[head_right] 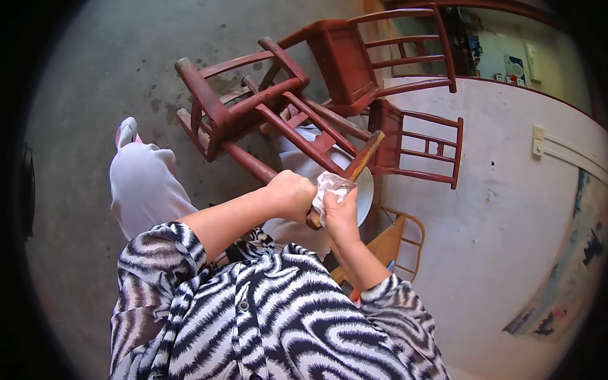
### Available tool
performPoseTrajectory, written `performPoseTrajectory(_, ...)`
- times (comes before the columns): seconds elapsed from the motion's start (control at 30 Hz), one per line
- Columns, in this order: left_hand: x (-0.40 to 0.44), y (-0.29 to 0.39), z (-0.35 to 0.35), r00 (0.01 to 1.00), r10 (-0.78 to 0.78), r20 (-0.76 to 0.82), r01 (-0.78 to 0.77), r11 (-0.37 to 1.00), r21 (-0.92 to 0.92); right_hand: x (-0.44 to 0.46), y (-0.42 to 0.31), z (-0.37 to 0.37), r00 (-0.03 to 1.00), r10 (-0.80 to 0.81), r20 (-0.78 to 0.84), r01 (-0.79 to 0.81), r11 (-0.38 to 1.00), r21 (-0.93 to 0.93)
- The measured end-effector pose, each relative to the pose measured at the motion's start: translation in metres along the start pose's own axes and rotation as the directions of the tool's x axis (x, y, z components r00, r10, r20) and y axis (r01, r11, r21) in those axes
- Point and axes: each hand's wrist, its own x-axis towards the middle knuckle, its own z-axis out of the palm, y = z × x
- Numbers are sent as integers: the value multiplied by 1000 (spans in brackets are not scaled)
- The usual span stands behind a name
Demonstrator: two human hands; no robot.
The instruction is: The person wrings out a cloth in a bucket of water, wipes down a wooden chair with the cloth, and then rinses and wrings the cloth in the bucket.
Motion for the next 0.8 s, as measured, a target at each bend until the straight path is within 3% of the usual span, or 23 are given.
performPoseTrajectory(0.07,2,2,1,999,-13,42,13,1000,-11,-5,-2,-1,989,-114,90,117,993,-28)
performPoseTrajectory(0.1,6,2,5,1000,-12,-6,12,1000,-2,6,-3,-7,991,-108,77,115,988,-101)
performPoseTrajectory(0.23,14,-7,17,976,34,-213,-49,997,-62,66,-11,-18,993,-112,49,115,991,-64)
performPoseTrajectory(0.3,15,-8,15,977,25,-210,-38,998,-57,76,-23,-16,999,-33,38,35,998,-52)
performPoseTrajectory(0.4,21,-5,11,973,8,-229,-23,998,-61,77,-25,-20,998,-38,40,40,999,-36)
performPoseTrajectory(0.5,15,-5,13,982,-11,-190,-1,998,-63,60,-12,-13,987,-149,56,154,982,-112)
performPoseTrajectory(0.67,17,-6,17,974,-13,-227,-11,994,-107,6,-19,-3,985,-141,103,152,983,-103)
performPoseTrajectory(0.7,16,-6,17,975,-14,-220,-11,994,-110,19,-14,-9,982,-166,90,181,965,-188)
performPoseTrajectory(0.8,23,-6,13,950,15,-313,-51,993,-108,54,-21,-20,968,-235,84,247,948,-201)
